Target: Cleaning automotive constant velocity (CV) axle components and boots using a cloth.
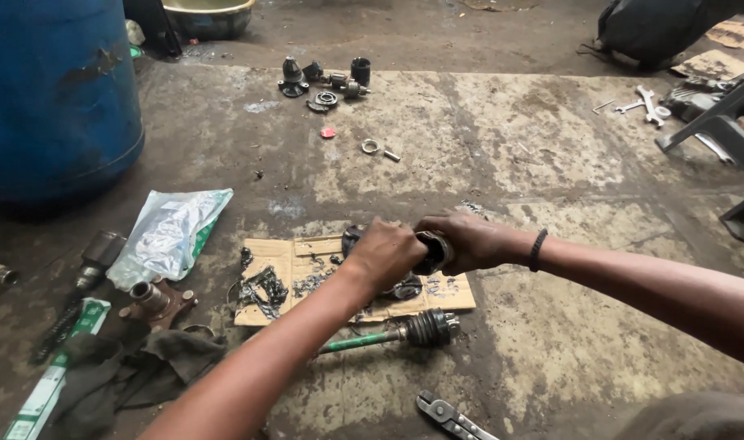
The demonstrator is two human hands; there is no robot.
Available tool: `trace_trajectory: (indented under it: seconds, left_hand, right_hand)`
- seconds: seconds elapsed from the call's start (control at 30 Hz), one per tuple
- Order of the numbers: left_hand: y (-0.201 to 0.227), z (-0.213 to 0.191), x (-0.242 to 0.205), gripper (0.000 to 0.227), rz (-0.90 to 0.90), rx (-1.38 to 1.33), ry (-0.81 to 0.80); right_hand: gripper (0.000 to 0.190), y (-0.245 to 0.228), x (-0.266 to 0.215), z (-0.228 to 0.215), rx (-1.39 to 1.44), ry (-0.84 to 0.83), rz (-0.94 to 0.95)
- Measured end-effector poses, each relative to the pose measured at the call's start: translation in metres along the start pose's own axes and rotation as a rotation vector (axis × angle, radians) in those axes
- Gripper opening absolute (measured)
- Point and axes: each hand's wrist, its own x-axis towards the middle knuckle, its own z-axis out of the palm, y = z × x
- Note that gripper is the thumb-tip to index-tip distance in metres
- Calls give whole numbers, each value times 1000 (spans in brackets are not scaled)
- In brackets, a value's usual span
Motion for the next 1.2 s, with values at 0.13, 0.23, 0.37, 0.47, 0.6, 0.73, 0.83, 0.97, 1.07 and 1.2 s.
trace_trajectory:
  seconds: [0.13,0.23,0.37,0.47,0.6,0.73,0.83,0.97,1.07,1.2]
  left_hand:
    - [3,-10,5,32,52,101,-141]
    - [6,-16,11,17,12,60,-145]
    - [5,-25,8,11,-76,42,-79]
    - [11,-24,2,12,-161,-42,-42]
    - [28,0,2,20,-427,-184,-101]
    - [42,10,-7,24,-625,-427,-66]
    - [51,-3,-11,30,-796,-917,6]
    - [49,-1,-9,50,-940,-1934,5]
    - [51,11,-11,51,-940,-2242,65]
    - [51,15,-18,56,-990,-2668,220]
  right_hand:
    - [62,5,5,7,-18,-126,130]
    - [78,-4,-3,6,-106,120,-91]
    - [48,1,3,-1,-196,240,-152]
    - [48,-3,8,0,-280,258,-222]
    - [35,-8,9,1,-478,261,-217]
    - [37,-1,21,8,-396,207,-5]
    - [27,19,30,21,-658,213,-182]
    - [32,-1,34,11,-608,172,-121]
    - [37,10,40,17,-625,192,-160]
    - [44,5,38,9,-620,176,-78]
